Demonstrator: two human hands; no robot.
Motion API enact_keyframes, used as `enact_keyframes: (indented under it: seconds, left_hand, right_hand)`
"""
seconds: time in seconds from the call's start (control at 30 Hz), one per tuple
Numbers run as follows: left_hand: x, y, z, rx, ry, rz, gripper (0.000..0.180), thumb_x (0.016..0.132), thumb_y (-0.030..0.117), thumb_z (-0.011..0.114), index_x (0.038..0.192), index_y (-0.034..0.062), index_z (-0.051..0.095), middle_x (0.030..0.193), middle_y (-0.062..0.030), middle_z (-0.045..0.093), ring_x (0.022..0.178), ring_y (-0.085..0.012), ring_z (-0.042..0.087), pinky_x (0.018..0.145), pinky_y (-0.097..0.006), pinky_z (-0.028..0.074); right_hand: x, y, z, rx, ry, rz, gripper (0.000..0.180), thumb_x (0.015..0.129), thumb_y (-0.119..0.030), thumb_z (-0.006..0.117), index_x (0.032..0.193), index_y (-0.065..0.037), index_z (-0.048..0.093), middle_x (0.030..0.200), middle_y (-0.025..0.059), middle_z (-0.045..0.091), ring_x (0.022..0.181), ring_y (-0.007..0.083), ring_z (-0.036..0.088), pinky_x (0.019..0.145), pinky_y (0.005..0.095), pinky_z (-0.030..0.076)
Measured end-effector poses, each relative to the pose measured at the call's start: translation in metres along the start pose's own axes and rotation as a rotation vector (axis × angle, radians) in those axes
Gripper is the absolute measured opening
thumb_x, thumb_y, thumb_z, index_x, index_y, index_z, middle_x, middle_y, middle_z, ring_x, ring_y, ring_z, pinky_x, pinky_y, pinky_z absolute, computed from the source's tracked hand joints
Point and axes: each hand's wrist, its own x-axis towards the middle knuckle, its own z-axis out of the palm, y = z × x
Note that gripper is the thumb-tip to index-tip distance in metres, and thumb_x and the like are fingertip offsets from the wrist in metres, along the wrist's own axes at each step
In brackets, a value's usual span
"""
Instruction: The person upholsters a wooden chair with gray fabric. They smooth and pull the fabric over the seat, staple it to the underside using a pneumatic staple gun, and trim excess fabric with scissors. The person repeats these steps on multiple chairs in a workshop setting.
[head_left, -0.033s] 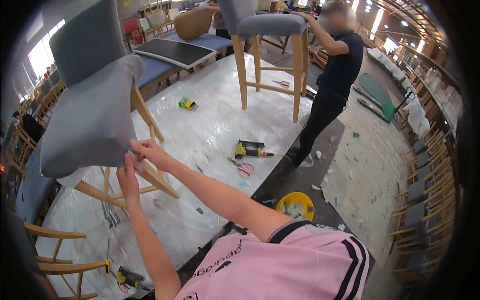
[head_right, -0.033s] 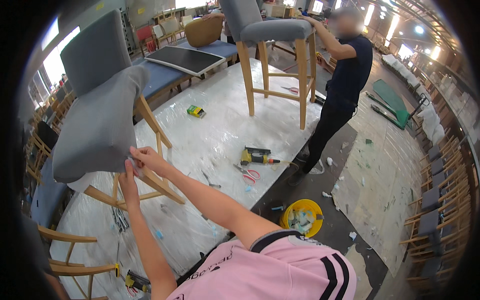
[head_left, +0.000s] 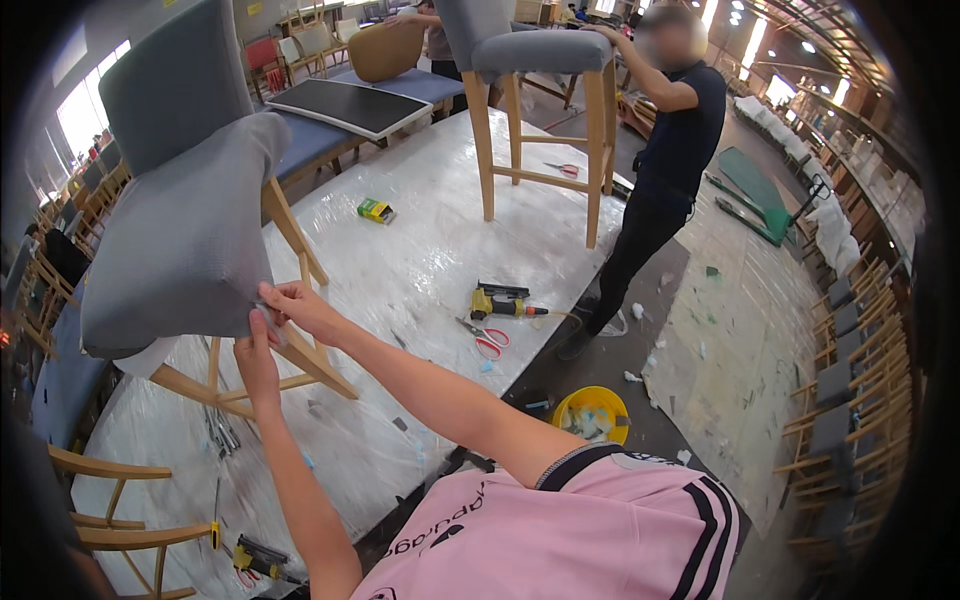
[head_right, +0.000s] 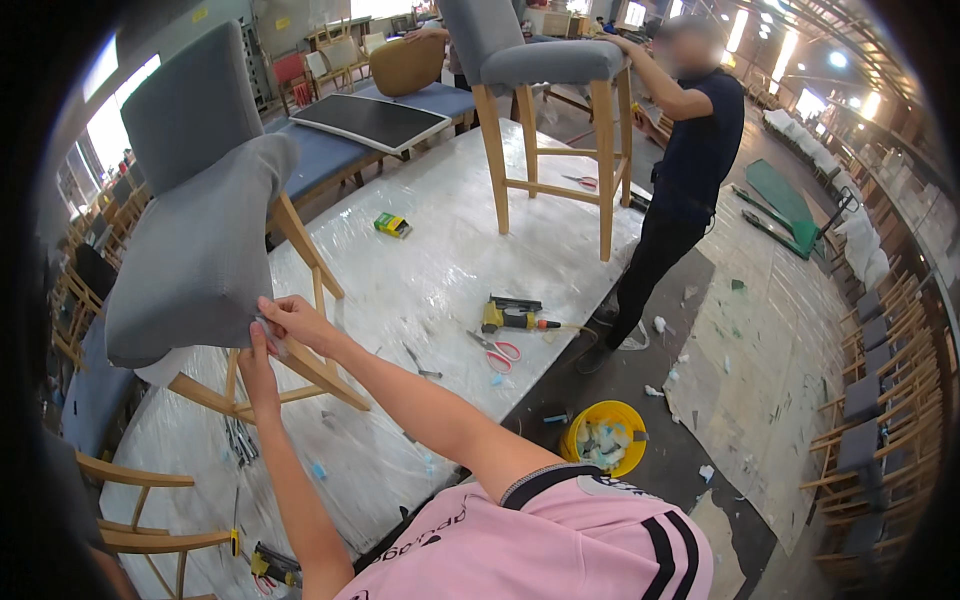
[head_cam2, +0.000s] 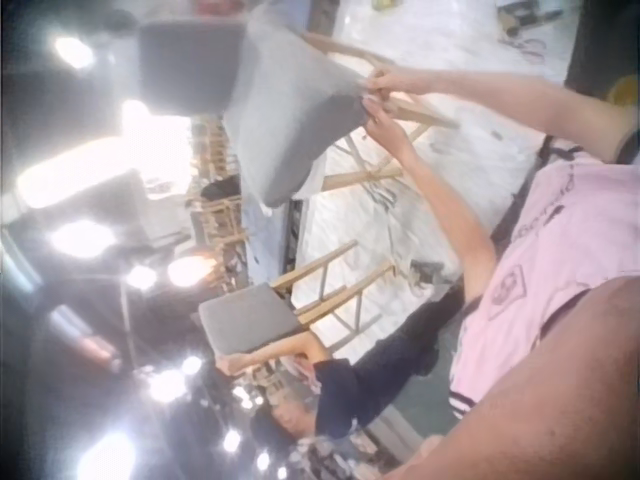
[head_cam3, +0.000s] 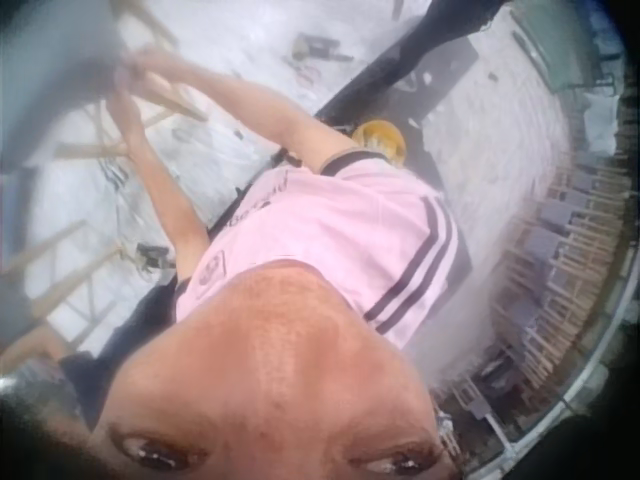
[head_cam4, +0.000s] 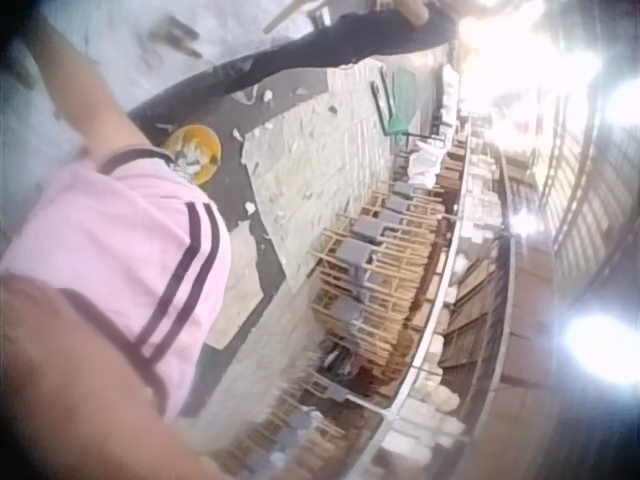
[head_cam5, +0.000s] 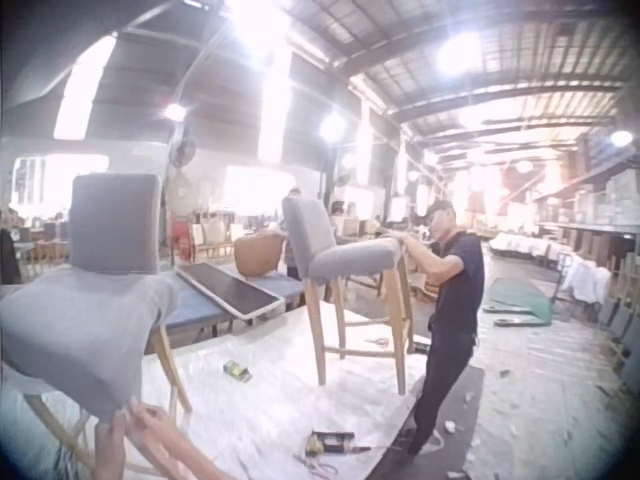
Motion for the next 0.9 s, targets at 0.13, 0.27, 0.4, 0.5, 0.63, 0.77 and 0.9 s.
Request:
enact_keyframes:
  seconds: [0.13, 0.27, 0.4, 0.5, 0.63, 0.77, 0.9]
  left_hand:
    - [-0.003, -0.01, 0.003, 0.034, 0.002, -0.061, 0.059, 0.105, 0.055, 0.049, 0.08, 0.0032, 0.064, 0.084, -0.0064, 0.066, 0.086, -0.0155, 0.058, 0.085, -0.03, 0.042]
    - [0.007, -0.043, -0.003, -0.049, 0.11, -0.065, 0.066, 0.104, 0.057, 0.051, 0.09, -0.0028, 0.076, 0.091, -0.0092, 0.074, 0.088, -0.0155, 0.064, 0.083, -0.032, 0.048]
    - [0.004, -0.063, 0.012, -0.191, 0.117, -0.049, 0.058, 0.104, 0.048, 0.055, 0.08, -0.0022, 0.072, 0.086, -0.0053, 0.07, 0.081, -0.0114, 0.06, 0.074, -0.031, 0.047]
    - [-0.005, -0.017, 0.042, -0.288, 0.135, 0.095, 0.056, 0.104, 0.039, 0.06, 0.065, -0.0005, 0.062, 0.081, -0.0043, 0.066, 0.078, -0.0108, 0.058, 0.069, -0.03, 0.045]
    - [-0.009, -0.026, 0.015, -0.252, 0.109, 0.093, 0.06, 0.102, 0.046, 0.059, 0.058, 0.0053, 0.056, 0.067, 0.0001, 0.055, 0.069, -0.0114, 0.05, 0.067, -0.028, 0.037]
    - [-0.008, -0.03, 0.009, -0.22, 0.05, 0.076, 0.061, 0.103, 0.047, 0.059, 0.058, 0.0058, 0.055, 0.062, 0.0023, 0.054, 0.063, -0.0089, 0.049, 0.063, -0.027, 0.036]
    - [-0.005, -0.028, 0.001, -0.206, -0.043, -0.023, 0.059, 0.102, 0.047, 0.06, 0.06, 0.0063, 0.056, 0.065, 0.0022, 0.055, 0.067, -0.0089, 0.05, 0.067, -0.027, 0.037]
  right_hand:
    - [-0.002, 0.001, -0.004, -0.005, 0.057, -0.012, 0.054, 0.102, -0.054, 0.058, 0.072, -0.009, 0.059, 0.065, -0.0029, 0.052, 0.063, 0.0076, 0.047, 0.061, 0.0262, 0.039]
    - [0.006, 0.018, -0.003, 0.148, 0.028, -0.016, 0.045, 0.103, -0.045, 0.06, 0.076, -0.009, 0.063, 0.068, -0.0018, 0.057, 0.066, 0.0071, 0.054, 0.065, 0.0252, 0.044]
    - [0.01, 0.038, -0.004, 0.125, 0.086, -0.029, 0.033, 0.104, -0.033, 0.061, 0.084, -0.008, 0.069, 0.072, 0.0005, 0.065, 0.067, 0.0082, 0.06, 0.066, 0.026, 0.047]
    - [0.0, 0.033, -0.028, -0.046, 0.247, -0.142, 0.038, 0.106, -0.035, 0.057, 0.079, -0.01, 0.065, 0.065, -0.002, 0.059, 0.058, 0.0071, 0.051, 0.056, 0.0243, 0.039]
    - [0.002, 0.049, -0.009, 0.007, 0.125, -0.154, 0.045, 0.106, -0.041, 0.056, 0.073, -0.01, 0.056, 0.066, -0.0042, 0.053, 0.058, 0.0061, 0.044, 0.055, 0.0247, 0.035]
    - [-0.002, 0.05, -0.006, -0.022, 0.152, -0.17, 0.05, 0.106, -0.044, 0.057, 0.071, -0.009, 0.054, 0.069, -0.0048, 0.05, 0.067, 0.0056, 0.043, 0.062, 0.0251, 0.035]
    - [-0.003, 0.046, -0.009, -0.059, 0.151, -0.123, 0.05, 0.106, -0.044, 0.055, 0.07, -0.01, 0.051, 0.069, -0.0051, 0.047, 0.067, 0.006, 0.04, 0.062, 0.0263, 0.033]
